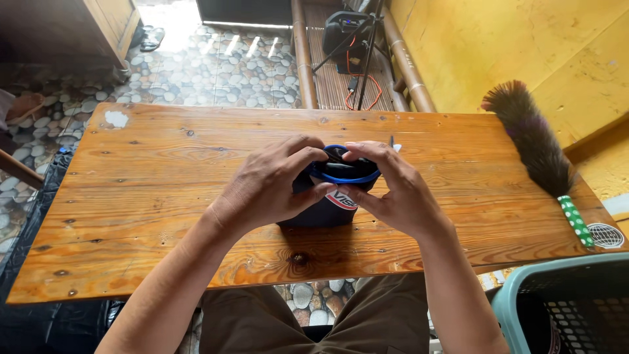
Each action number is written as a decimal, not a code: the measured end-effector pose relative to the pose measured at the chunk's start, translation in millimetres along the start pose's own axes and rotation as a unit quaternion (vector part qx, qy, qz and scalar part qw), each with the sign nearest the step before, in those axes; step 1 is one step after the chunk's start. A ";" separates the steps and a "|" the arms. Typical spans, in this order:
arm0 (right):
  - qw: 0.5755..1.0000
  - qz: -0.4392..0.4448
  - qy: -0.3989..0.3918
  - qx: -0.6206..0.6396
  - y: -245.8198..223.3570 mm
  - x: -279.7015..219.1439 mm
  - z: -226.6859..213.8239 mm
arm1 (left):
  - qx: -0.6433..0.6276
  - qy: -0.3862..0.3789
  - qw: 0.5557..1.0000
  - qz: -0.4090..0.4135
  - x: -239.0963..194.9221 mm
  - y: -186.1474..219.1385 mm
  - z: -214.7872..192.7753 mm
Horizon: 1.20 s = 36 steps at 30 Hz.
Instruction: The person folds a black fabric bag on a wooden table, places it into a larger black bag with a blue zipper, and zips it closed. They then use a feather duster to wipe the table surface and place the packed bag into a plastic basket.
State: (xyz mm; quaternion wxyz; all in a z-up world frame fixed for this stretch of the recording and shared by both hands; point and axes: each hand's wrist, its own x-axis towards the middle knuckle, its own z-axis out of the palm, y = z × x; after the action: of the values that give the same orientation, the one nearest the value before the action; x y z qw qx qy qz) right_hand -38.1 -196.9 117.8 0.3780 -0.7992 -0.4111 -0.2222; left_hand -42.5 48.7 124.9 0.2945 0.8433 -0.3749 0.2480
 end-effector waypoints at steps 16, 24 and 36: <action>0.989 -0.045 -0.054 -0.132 -15.8 2.1 -1.3 | 0.008 -0.088 0.996 -0.031 4.9 5.2 -3.8; 0.986 -0.028 -0.049 -0.160 -21.3 1.5 1.4 | 0.005 -0.074 0.997 -0.013 0.6 3.7 1.8; 0.985 -0.029 -0.028 -0.166 -25.5 5.0 2.4 | 0.002 -0.015 1.000 0.018 -2.7 3.6 0.7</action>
State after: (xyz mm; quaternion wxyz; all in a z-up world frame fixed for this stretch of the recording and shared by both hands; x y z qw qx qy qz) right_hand -56.3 -182.9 130.4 0.2219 -0.8447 -0.4016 -0.2758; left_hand -46.8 47.6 123.7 0.2824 0.8406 -0.3938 0.2420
